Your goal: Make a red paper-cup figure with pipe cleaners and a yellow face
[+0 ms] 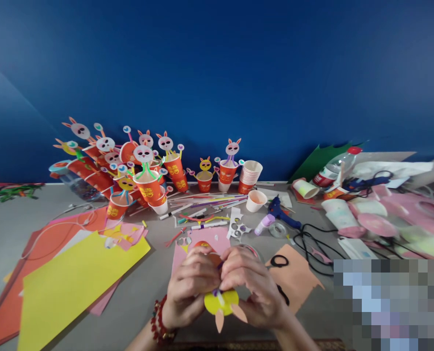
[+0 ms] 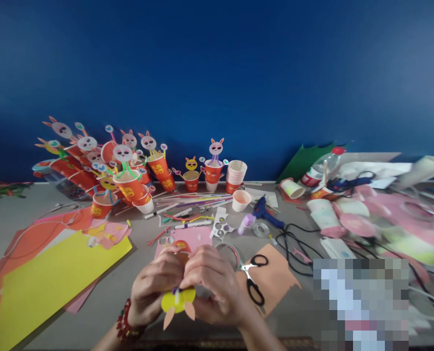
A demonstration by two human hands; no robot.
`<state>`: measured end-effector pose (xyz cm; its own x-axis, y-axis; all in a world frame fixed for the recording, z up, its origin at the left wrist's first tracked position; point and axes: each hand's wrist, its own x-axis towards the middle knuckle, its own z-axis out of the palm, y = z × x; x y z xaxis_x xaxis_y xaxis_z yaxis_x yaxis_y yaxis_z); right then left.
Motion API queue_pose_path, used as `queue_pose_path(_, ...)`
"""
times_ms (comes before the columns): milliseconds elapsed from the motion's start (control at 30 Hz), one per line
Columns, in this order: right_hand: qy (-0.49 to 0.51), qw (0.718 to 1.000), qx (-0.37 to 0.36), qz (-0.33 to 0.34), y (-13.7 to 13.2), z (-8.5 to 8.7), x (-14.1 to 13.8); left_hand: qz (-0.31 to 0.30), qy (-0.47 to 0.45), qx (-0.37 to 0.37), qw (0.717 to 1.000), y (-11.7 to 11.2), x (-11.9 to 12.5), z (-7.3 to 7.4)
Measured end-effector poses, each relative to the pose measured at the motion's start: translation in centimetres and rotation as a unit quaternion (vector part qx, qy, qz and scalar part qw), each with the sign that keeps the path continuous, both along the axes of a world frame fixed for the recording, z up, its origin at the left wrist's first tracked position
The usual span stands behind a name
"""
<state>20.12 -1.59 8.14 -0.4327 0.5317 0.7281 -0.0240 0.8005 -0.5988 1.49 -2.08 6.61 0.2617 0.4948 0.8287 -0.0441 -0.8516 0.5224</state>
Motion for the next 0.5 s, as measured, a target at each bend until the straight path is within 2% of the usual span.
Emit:
queue_pose_path(233, 0.006, 1.0, -0.002, -0.01, 0.21, 0.01, -0.18, 0.014, -0.015, -0.027, 0.999, -0.24, 0.47, -0.33)
queue_pose_path(500, 0.024, 0.999, -0.019, -0.023, -0.11, 0.59, -0.68, 0.002, -0.012, -0.077, 0.997, -0.63, 0.37, -0.27)
